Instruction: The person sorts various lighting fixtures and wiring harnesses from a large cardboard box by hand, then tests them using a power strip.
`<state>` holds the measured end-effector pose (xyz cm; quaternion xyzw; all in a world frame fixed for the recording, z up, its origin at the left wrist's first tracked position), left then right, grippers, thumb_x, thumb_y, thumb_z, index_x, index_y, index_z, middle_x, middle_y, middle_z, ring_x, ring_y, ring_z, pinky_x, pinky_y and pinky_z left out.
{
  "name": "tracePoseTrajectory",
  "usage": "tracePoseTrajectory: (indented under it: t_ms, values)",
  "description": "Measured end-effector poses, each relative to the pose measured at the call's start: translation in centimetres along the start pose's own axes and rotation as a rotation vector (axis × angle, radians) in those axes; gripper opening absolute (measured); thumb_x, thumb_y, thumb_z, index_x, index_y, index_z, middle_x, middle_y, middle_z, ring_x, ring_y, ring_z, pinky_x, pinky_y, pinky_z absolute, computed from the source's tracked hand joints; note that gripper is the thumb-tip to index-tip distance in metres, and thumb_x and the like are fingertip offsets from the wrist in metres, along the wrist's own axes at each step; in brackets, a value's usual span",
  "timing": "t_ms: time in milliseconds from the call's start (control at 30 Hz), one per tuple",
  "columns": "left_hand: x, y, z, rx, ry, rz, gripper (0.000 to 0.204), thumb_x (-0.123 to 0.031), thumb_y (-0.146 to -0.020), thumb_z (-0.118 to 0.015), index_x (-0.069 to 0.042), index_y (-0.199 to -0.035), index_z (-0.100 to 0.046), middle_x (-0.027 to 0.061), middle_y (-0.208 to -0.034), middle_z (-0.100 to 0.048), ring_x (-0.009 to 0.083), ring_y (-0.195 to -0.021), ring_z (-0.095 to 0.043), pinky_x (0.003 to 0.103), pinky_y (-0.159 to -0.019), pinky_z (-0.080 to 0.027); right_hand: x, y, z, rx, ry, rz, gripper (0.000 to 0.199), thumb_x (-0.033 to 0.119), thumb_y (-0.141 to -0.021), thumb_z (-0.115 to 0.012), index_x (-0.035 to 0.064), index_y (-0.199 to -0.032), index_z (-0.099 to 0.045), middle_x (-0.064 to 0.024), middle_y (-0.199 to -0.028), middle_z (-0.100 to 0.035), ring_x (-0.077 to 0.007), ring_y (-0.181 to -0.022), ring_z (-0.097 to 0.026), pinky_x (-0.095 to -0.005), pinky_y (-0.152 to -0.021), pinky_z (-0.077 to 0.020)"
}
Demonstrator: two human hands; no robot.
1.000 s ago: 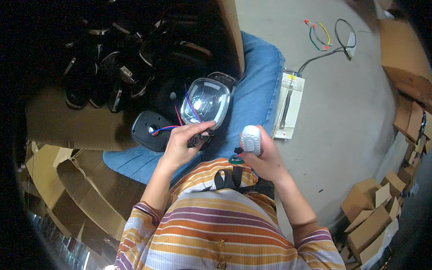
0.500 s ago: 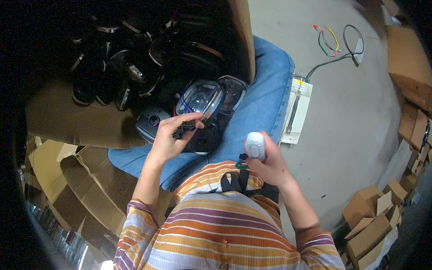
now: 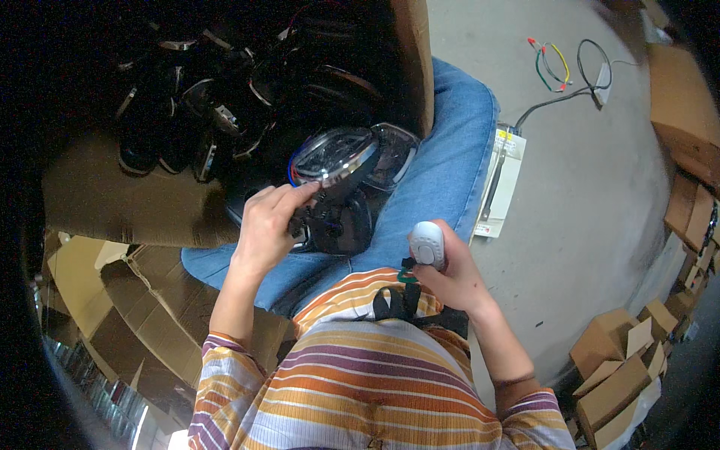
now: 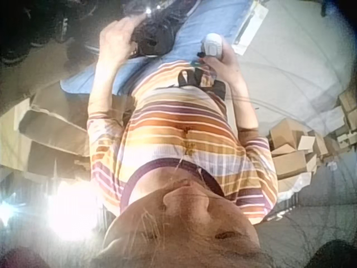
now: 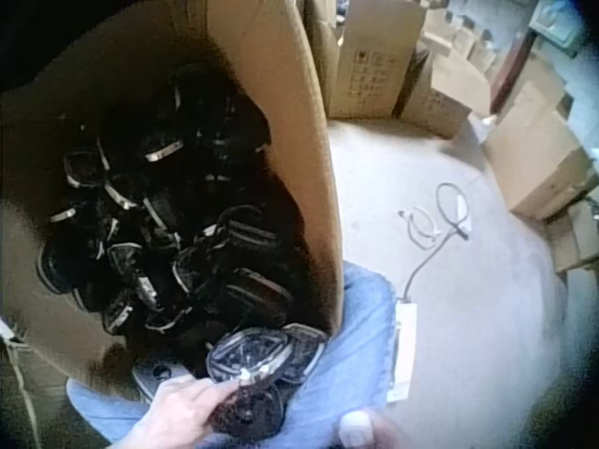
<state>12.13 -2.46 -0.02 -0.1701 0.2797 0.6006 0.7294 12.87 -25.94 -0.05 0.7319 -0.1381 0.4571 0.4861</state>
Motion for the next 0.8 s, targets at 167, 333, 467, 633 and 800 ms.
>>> tracePoseTrajectory:
  t_ms: [167, 333, 467, 633, 800]
  values:
    - [1.3, 2.1, 0.0, -0.148, 0.219, 0.203, 0.034, 0.003, -0.055, -0.061, -0.005, -0.088, -0.056, 0.0094, -0.077, -0.058, 0.0264, -0.069, -0.056, 0.032, -0.062, -0.044, 0.8, -0.7, 0.0, 0.074, 0.049, 0.027, 0.038, -0.005, -0.065, -0.047, 0.0037, -0.101, -0.043, -0.0022, -0.081, -0.046, -0.0081, -0.073, -0.046, -0.021, -0.064, -0.0399]
    - [1.8, 6.3, -2.3, -0.158, 0.344, 0.362, 0.026, 0.004, -0.06, -0.06, -0.004, -0.084, -0.058, 0.0098, -0.074, -0.06, 0.0261, -0.069, -0.058, 0.031, -0.064, -0.045, 3.4, -6.3, -0.6, 0.138, -0.088, 0.02, 0.062, -0.003, -0.064, -0.048, 0.0059, -0.123, -0.031, -0.002, -0.079, -0.047, -0.0064, -0.066, -0.044, -0.0181, -0.055, -0.0369]
    - [0.8, 6.4, -3.0, -0.175, 0.362, 0.341, 0.027, 0.005, -0.059, -0.058, -0.005, -0.084, -0.058, 0.0092, -0.073, -0.06, 0.0258, -0.068, -0.057, 0.032, -0.063, -0.044, 3.4, -11.9, -0.7, 0.218, -0.293, -0.069, 0.059, -0.004, -0.065, -0.049, 0.005, -0.121, -0.03, -0.0033, -0.073, -0.045, -0.0064, -0.053, -0.039, -0.0181, -0.044, -0.0315]
    - [0.5, 7.7, -3.4, -0.181, 0.457, 0.399, 0.027, 0.006, -0.061, -0.058, -0.004, -0.085, -0.058, 0.0097, -0.072, -0.059, 0.0237, -0.065, -0.057, 0.029, -0.061, -0.044, 1.4, -16.4, -0.1, 0.119, -0.276, -0.181, 0.033, -0.002, -0.065, -0.05, 0.0022, -0.096, -0.04, -0.003, -0.063, -0.045, -0.0077, -0.046, -0.042, -0.0188, -0.039, -0.032]
    - [0.7, 9.2, -3.5, -0.319, 0.506, 0.522, 0.014, 0.0, -0.07, -0.057, -0.003, -0.083, -0.059, 0.0124, -0.074, -0.06, 0.0215, -0.064, -0.059, 0.027, -0.061, -0.044, 2.2, -15.4, -4.1, 0.37, 0.281, 0.042, 0.053, 0.004, -0.061, -0.052, 0.002, -0.113, -0.04, -0.0048, -0.072, -0.05, -0.0109, -0.051, -0.048, -0.0228, -0.045, -0.0409]
Point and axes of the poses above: each hand's wrist, its own y-axis away from the middle knuckle, its own z-axis out of the back of the hand, x = y × z, the point moved 3 cm from there along -y, towards the middle knuckle
